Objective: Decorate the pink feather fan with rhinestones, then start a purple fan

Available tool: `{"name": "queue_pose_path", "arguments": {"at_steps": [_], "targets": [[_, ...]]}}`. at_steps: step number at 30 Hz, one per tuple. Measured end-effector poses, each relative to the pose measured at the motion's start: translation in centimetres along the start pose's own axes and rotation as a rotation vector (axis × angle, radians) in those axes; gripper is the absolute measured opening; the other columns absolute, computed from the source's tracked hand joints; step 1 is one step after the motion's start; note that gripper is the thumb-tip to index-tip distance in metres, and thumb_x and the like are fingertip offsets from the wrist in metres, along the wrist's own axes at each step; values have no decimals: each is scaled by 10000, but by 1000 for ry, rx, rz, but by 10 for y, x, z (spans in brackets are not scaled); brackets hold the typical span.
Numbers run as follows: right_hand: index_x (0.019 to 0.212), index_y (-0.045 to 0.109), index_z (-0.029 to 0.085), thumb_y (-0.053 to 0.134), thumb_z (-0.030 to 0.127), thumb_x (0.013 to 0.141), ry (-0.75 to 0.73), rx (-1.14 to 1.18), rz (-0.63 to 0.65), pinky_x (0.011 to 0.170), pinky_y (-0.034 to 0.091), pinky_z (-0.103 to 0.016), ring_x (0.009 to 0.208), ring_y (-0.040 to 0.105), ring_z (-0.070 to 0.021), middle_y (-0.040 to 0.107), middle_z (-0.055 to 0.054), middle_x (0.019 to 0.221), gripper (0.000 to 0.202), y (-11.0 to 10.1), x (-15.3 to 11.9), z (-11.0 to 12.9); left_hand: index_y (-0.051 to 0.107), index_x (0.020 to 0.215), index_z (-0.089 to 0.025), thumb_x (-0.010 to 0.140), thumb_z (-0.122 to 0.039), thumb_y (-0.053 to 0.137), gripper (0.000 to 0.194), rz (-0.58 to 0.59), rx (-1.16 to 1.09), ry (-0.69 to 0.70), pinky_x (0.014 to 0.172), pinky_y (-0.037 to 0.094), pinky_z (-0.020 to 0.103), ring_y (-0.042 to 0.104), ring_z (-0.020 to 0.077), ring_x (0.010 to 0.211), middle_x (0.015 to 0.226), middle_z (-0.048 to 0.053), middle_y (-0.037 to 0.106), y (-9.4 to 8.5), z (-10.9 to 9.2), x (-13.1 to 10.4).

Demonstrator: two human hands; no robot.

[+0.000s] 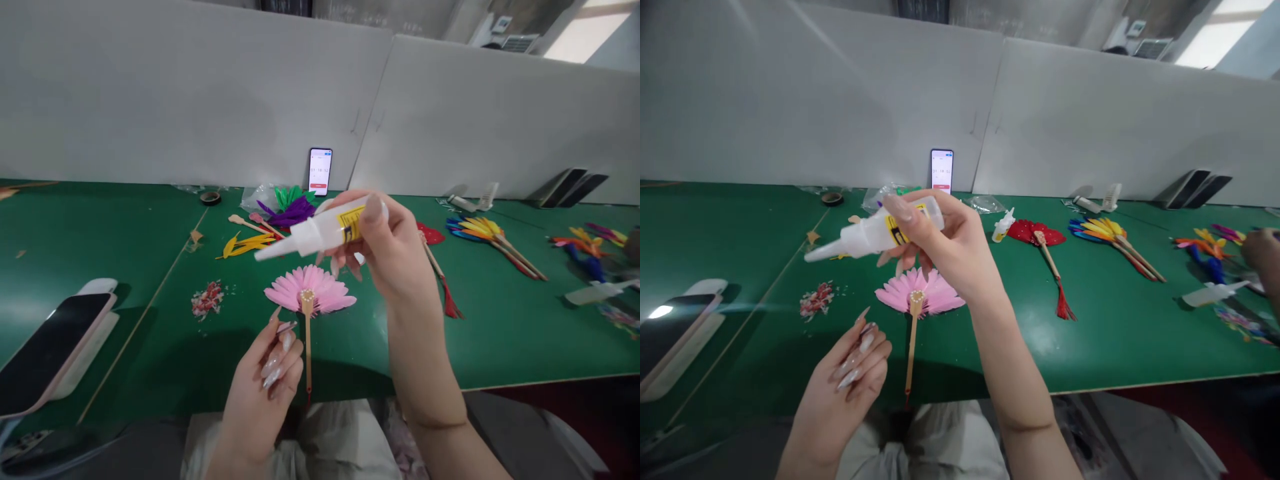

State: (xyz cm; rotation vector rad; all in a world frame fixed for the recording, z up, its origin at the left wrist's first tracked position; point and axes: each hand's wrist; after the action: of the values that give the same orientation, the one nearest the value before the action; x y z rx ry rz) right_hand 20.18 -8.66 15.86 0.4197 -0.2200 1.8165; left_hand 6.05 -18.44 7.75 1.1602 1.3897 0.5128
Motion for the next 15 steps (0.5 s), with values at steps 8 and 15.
{"name": "queue_pose_path", "arguments": {"at_steps": [8, 15], "targets": [[752, 684, 229, 704, 356, 721, 32, 273, 0, 339, 246, -189, 449, 363, -53, 539, 12, 644, 132, -8, 17, -11, 411, 588, -131, 937, -175, 334, 359, 80, 8, 11, 335, 263, 150, 333, 17, 358, 455, -55, 350, 19, -12, 23], [851, 613, 265, 629, 452, 747, 78, 456, -175, 275, 164, -197, 356, 199, -64, 218, 86, 474, 215, -35, 25, -2, 468, 640, -94, 943, -189, 318, 352, 252, 129, 32, 314, 208, 140, 319, 17, 353, 414, -62, 332, 72, -43, 62]]}}
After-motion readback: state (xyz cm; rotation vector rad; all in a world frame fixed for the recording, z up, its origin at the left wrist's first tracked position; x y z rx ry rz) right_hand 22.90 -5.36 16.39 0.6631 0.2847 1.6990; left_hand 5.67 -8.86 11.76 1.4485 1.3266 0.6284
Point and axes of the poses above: each hand's wrist, its own x-axis towards the middle knuckle, its own y-axis out of the palm, z = x × y
